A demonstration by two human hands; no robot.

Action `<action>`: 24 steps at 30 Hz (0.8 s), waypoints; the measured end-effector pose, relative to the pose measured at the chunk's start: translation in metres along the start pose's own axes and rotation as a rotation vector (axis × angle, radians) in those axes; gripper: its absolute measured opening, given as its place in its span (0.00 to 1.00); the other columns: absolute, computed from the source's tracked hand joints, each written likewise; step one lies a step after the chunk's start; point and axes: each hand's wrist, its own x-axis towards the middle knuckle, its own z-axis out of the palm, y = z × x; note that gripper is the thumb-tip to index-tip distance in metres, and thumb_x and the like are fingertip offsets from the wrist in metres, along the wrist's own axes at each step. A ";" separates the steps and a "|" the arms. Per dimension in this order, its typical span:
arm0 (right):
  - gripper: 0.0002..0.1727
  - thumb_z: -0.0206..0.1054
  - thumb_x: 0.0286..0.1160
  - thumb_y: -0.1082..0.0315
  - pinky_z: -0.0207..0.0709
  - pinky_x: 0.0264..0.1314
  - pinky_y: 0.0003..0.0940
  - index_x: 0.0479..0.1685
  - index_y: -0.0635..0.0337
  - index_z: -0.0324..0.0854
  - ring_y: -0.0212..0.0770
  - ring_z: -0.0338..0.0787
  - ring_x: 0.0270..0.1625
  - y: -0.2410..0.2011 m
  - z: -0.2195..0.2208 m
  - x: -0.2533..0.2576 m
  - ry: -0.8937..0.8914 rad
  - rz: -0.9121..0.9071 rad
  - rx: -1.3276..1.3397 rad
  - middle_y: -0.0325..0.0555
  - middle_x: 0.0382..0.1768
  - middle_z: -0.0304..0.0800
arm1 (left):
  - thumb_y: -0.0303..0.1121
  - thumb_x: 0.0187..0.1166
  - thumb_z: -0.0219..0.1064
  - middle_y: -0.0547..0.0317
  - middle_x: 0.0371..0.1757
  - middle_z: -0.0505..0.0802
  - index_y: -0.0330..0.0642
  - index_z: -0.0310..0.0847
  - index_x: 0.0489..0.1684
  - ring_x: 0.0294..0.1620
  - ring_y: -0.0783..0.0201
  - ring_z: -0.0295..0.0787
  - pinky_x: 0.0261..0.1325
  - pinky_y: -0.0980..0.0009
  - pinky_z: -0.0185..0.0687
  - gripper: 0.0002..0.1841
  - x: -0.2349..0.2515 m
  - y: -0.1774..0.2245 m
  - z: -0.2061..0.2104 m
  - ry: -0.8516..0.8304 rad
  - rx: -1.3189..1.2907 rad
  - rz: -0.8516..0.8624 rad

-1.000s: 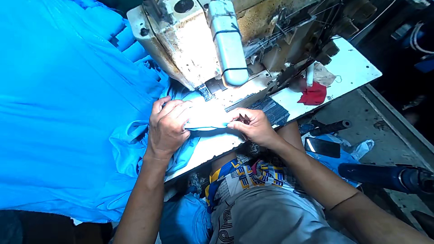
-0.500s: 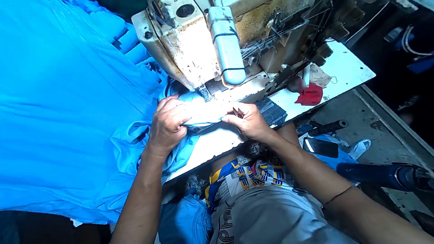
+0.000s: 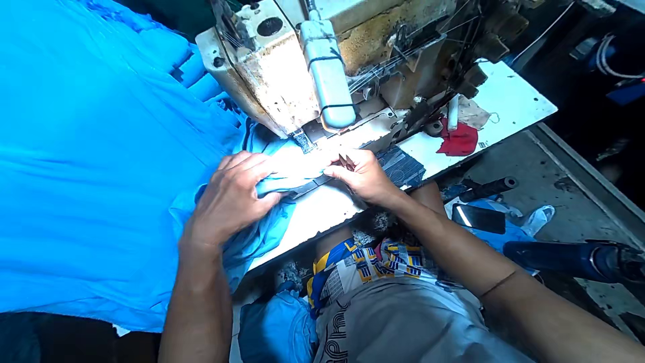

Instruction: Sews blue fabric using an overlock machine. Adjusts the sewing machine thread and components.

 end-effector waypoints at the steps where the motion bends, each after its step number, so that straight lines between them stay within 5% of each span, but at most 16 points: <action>1: 0.06 0.71 0.74 0.80 0.82 0.31 0.26 0.45 0.65 0.87 0.33 0.85 0.29 -0.001 -0.001 -0.001 -0.009 0.000 -0.004 0.46 0.36 0.90 | 0.59 0.71 0.70 0.58 0.57 0.92 0.46 0.89 0.50 0.63 0.54 0.85 0.69 0.46 0.74 0.26 -0.003 0.004 -0.010 -0.054 0.032 -0.044; 3: 0.05 0.70 0.76 0.79 0.83 0.33 0.26 0.46 0.65 0.86 0.33 0.85 0.31 -0.004 -0.003 -0.003 -0.041 -0.004 -0.044 0.45 0.36 0.90 | 0.65 0.69 0.68 0.58 0.47 0.91 0.46 0.87 0.44 0.54 0.53 0.87 0.66 0.45 0.74 0.29 -0.008 0.015 -0.025 -0.086 0.086 -0.077; 7: 0.06 0.69 0.79 0.73 0.85 0.48 0.31 0.47 0.60 0.90 0.31 0.89 0.39 -0.013 -0.013 0.003 -0.225 -0.109 -0.299 0.40 0.39 0.93 | 0.54 0.72 0.72 0.60 0.40 0.91 0.45 0.87 0.34 0.51 0.57 0.88 0.66 0.50 0.79 0.19 -0.010 0.048 -0.026 -0.029 -0.019 0.025; 9: 0.10 0.68 0.80 0.73 0.86 0.61 0.32 0.54 0.59 0.90 0.31 0.90 0.51 -0.017 -0.018 -0.002 -0.364 -0.212 -0.360 0.41 0.48 0.92 | 0.48 0.76 0.71 0.62 0.35 0.88 0.45 0.87 0.36 0.41 0.62 0.86 0.47 0.59 0.84 0.15 -0.012 0.063 -0.010 -0.024 -0.090 0.069; 11: 0.11 0.69 0.79 0.75 0.86 0.60 0.31 0.55 0.58 0.90 0.32 0.89 0.53 -0.016 -0.020 -0.012 -0.436 -0.268 -0.360 0.41 0.50 0.91 | 0.43 0.79 0.69 0.62 0.33 0.87 0.44 0.87 0.39 0.36 0.65 0.85 0.39 0.64 0.83 0.11 -0.015 0.071 0.008 -0.023 -0.165 0.085; 13: 0.09 0.68 0.80 0.74 0.87 0.59 0.31 0.53 0.59 0.91 0.32 0.90 0.54 -0.014 -0.021 -0.024 -0.429 -0.274 -0.363 0.41 0.51 0.91 | 0.43 0.79 0.68 0.62 0.35 0.90 0.44 0.88 0.45 0.37 0.66 0.87 0.40 0.64 0.84 0.12 -0.017 0.076 0.022 0.028 -0.187 0.046; 17: 0.09 0.66 0.82 0.75 0.89 0.62 0.32 0.51 0.60 0.92 0.33 0.91 0.58 -0.009 -0.023 -0.039 -0.352 -0.299 -0.382 0.42 0.56 0.93 | 0.64 0.72 0.71 0.58 0.35 0.93 0.49 0.89 0.65 0.33 0.59 0.85 0.45 0.54 0.76 0.33 -0.017 0.088 0.046 0.174 0.051 -0.084; 19: 0.10 0.66 0.80 0.77 0.89 0.62 0.34 0.51 0.60 0.92 0.35 0.92 0.60 -0.008 -0.024 -0.042 -0.315 -0.320 -0.401 0.44 0.59 0.92 | 0.54 0.77 0.71 0.52 0.38 0.89 0.49 0.89 0.65 0.38 0.51 0.83 0.51 0.48 0.71 0.24 -0.019 0.084 0.062 0.220 0.176 -0.081; 21: 0.11 0.66 0.79 0.78 0.89 0.61 0.34 0.51 0.61 0.92 0.36 0.92 0.61 -0.008 -0.025 -0.046 -0.273 -0.335 -0.405 0.45 0.61 0.92 | 0.36 0.75 0.69 0.48 0.52 0.88 0.50 0.91 0.55 0.55 0.43 0.82 0.63 0.42 0.68 0.13 -0.023 0.071 0.071 0.262 0.250 -0.065; 24: 0.09 0.65 0.81 0.76 0.90 0.58 0.34 0.50 0.61 0.91 0.35 0.92 0.59 -0.001 -0.024 -0.052 -0.239 -0.300 -0.378 0.46 0.63 0.91 | 0.35 0.72 0.68 0.47 0.67 0.89 0.45 0.91 0.40 0.71 0.41 0.79 0.74 0.41 0.66 0.08 -0.024 0.055 0.063 0.243 0.253 0.054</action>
